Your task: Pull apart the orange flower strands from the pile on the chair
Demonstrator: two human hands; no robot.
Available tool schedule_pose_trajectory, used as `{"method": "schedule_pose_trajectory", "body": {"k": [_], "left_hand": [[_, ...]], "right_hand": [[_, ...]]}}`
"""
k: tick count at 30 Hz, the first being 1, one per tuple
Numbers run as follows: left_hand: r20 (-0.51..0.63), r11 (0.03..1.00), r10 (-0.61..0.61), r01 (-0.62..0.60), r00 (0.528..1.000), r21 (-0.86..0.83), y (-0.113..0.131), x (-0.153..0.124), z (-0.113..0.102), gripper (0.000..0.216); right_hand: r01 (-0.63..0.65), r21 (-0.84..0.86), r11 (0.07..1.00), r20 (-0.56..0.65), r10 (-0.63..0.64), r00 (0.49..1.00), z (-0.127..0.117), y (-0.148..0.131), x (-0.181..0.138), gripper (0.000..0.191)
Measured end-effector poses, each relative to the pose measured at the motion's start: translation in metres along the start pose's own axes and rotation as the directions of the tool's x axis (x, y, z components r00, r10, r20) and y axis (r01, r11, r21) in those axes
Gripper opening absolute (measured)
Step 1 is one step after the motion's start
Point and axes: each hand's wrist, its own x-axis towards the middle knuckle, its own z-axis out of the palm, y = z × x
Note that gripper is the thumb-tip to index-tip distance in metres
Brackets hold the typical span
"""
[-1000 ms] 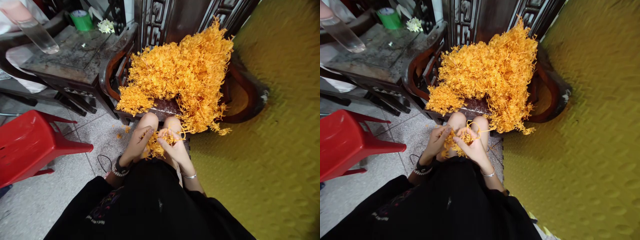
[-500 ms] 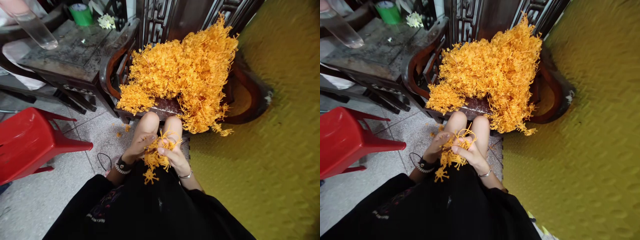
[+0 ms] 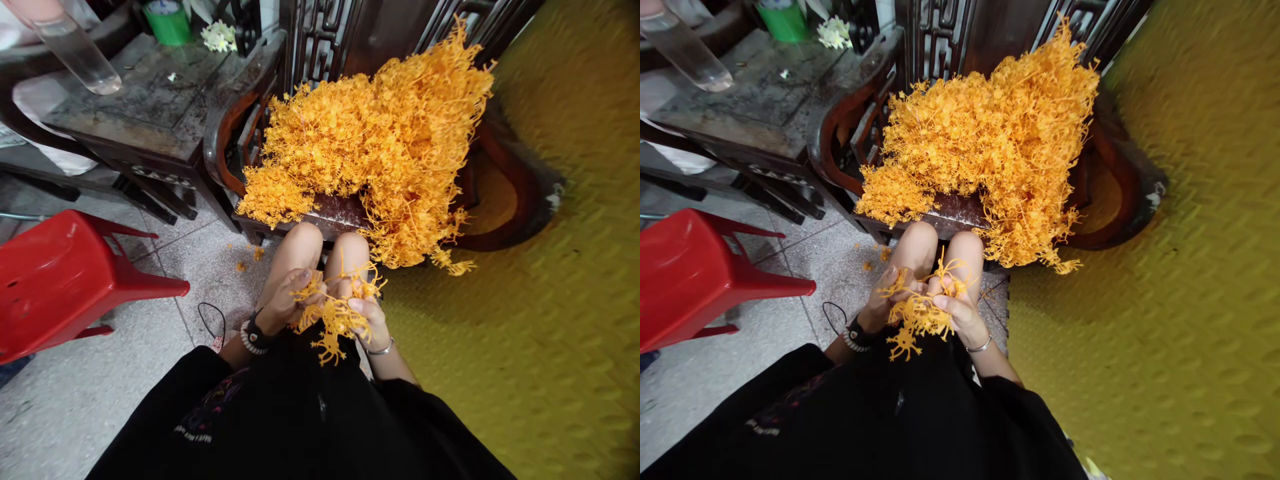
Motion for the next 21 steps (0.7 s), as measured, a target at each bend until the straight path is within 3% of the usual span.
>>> {"method": "schedule_pose_trajectory", "body": {"k": [3,5,8,12,14,16,18,20,21], "left_hand": [[-0.078,0.917,0.012,0.021,0.997,0.398,0.001,0.003,-0.008,0.056],[-0.196,0.84,0.021,0.089,0.98,0.536,0.001,0.006,-0.017,0.056],[-0.28,0.926,0.03,0.079,0.96,0.37,0.0,0.01,-0.029,0.057],[-0.13,0.991,-0.036,0.052,0.991,0.125,0.002,0.009,-0.032,0.066],[-0.106,0.993,0.001,0.011,0.994,0.115,0.01,0.014,-0.034,0.061],[-0.166,0.98,0.074,-0.04,0.983,0.196,0.023,0.027,-0.045,0.052],[-0.29,0.922,0.224,-0.106,0.93,0.372,0.041,0.05,-0.064,0.044],[-0.41,0.77,0.465,-0.13,0.785,0.624,0.062,0.079,-0.09,0.042],[-0.403,0.639,0.583,-0.091,0.705,0.764,0.072,0.093,-0.102,0.04]], "right_hand": [[0.087,0.046,0.995,0.004,-0.088,0.996,0.0,0.005,0.006,0.046],[0.18,0.071,0.981,-0.02,-0.179,0.984,0.001,0.009,0.012,0.055],[0.197,0.076,0.977,-0.042,-0.195,0.98,0.003,0.013,0.016,0.057],[0.124,0.01,0.992,-0.078,-0.122,0.989,0.002,0.013,0.011,0.046],[0.129,-0.012,0.992,-0.112,-0.13,0.985,-0.001,0.009,0.006,0.038],[0.16,-0.042,0.986,-0.157,-0.165,0.974,-0.005,0.003,0.004,0.035],[0.173,-0.094,0.98,-0.228,-0.19,0.955,-0.008,-0.002,0.004,0.039],[0.155,-0.158,0.975,-0.297,-0.197,0.934,-0.012,-0.005,0.005,0.044],[0.146,-0.187,0.972,-0.325,-0.201,0.924,-0.014,-0.005,0.006,0.045]]}}
